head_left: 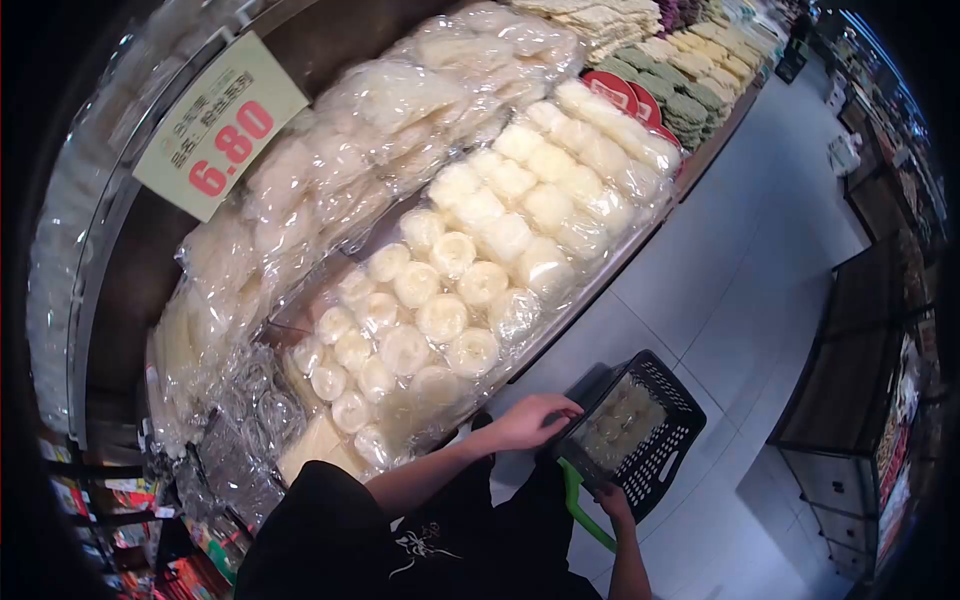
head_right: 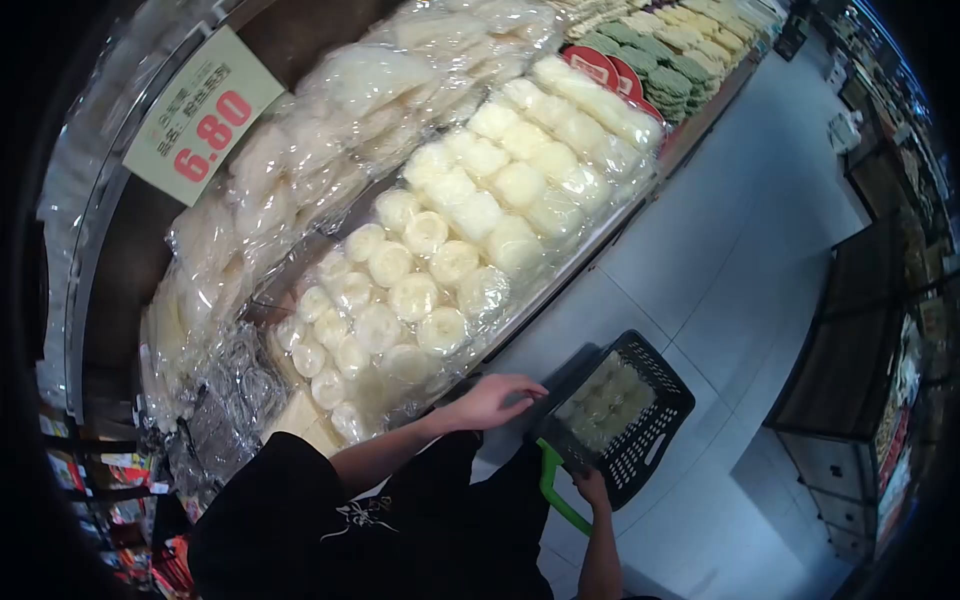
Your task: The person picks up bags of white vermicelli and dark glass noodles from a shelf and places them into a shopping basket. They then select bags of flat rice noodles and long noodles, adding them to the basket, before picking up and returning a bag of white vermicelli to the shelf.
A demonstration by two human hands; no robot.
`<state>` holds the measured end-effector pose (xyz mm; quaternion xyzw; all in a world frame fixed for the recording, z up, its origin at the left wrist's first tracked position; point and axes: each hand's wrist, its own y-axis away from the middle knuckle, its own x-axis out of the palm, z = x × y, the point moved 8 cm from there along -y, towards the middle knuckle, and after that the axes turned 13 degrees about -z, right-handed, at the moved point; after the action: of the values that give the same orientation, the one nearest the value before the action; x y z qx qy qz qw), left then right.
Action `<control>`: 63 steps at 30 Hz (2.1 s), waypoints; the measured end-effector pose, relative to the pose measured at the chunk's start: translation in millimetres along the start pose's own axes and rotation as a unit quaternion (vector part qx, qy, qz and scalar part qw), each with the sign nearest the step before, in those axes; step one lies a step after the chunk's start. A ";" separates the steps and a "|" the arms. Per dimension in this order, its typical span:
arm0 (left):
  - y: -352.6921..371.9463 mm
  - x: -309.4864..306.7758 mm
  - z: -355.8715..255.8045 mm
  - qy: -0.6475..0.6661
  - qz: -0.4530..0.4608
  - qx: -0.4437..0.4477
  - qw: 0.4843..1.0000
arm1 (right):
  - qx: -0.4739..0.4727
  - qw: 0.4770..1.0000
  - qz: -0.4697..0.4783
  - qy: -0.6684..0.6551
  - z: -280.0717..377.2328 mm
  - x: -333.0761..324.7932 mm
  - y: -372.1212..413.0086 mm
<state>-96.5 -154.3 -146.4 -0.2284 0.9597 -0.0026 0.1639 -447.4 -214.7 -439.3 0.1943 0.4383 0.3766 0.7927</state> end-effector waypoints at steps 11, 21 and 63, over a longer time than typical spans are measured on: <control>183.5 -267.4 141.4 -0.181 -0.409 -0.335 0.829 | -0.205 0.917 -0.273 0.204 188.5 13.1 118.3; 131.8 -272.8 170.1 0.065 -0.618 -0.418 0.663 | -0.067 0.964 -0.249 0.063 157.1 0.0 88.6; 112.2 -166.1 -103.4 0.173 -0.069 0.040 0.982 | -0.596 0.759 -0.258 0.032 635.2 -141.1 300.1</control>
<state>-38.3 11.9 -5.5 -0.2838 0.9545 -0.0914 0.0033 -88.1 -116.5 172.8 -0.4506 0.1837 0.3489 0.8009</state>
